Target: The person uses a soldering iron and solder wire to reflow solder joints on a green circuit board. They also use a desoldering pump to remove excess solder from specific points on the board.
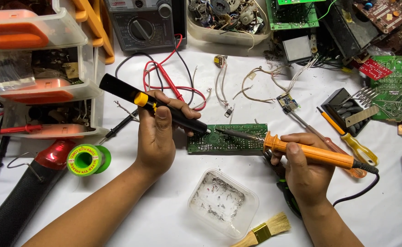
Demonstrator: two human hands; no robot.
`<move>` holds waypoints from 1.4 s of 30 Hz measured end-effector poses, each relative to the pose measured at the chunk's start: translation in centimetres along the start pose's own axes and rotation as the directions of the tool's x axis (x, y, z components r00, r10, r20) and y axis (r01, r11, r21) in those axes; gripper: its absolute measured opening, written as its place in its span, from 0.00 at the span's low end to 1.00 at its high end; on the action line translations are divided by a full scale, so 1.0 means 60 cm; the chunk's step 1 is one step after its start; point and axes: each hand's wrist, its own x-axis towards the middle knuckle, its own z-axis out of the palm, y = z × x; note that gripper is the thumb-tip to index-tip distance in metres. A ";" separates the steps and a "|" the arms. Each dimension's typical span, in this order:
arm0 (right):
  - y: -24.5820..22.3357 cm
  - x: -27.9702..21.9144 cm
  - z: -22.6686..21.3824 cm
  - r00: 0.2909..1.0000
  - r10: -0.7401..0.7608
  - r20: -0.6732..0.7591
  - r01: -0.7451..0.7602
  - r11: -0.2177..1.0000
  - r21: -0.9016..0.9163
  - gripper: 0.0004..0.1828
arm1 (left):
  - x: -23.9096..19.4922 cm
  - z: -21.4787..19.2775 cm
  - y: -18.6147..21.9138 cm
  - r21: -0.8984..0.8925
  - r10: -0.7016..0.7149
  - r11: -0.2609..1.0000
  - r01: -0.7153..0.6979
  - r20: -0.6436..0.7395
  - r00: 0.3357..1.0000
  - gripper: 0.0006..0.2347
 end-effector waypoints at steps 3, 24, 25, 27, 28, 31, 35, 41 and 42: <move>-0.001 0.002 0.003 0.998 -0.058 0.023 0.058 0.998 -0.018 0.14 | 0.001 0.000 0.000 0.012 0.013 1.000 -0.013 0.008 1.000 0.14; 0.008 -0.002 -0.005 1.000 -0.021 -0.006 0.021 1.000 0.021 0.15 | -0.001 -0.001 -0.003 -0.025 -0.025 0.999 0.025 -0.016 1.000 0.13; 0.008 -0.001 -0.004 1.000 -0.021 -0.005 0.021 1.000 0.021 0.15 | -0.001 -0.001 -0.002 -0.025 -0.025 0.999 0.025 -0.017 1.000 0.13; 0.008 -0.001 -0.004 1.000 -0.011 0.008 0.010 0.999 0.048 0.14 | 0.000 0.000 -0.002 -0.009 -0.005 1.000 0.004 -0.010 1.000 0.14; 0.009 -0.001 -0.004 1.000 -0.011 0.007 0.010 0.999 0.048 0.14 | 0.000 0.001 -0.002 -0.009 -0.005 1.000 0.005 -0.009 1.000 0.14; 0.010 -0.002 -0.004 1.000 -0.026 0.004 0.026 0.998 0.058 0.13 | 0.001 0.001 -0.001 -0.006 0.002 1.000 -0.002 -0.008 1.000 0.14; 0.008 -0.002 -0.002 1.000 -0.015 -0.015 0.015 1.000 0.015 0.14 | 0.000 0.000 -0.003 -0.036 -0.015 0.999 0.015 -0.009 1.000 0.13; 0.008 0.000 -0.001 0.999 -0.038 0.013 0.038 0.999 0.021 0.15 | 0.000 0.001 0.001 -0.022 -0.021 1.000 0.021 -0.011 1.000 0.14; 0.006 0.000 0.000 0.999 -0.042 0.016 0.042 0.999 0.000 0.14 | 0.001 0.002 0.002 -0.012 -0.016 1.000 0.016 -0.008 1.000 0.14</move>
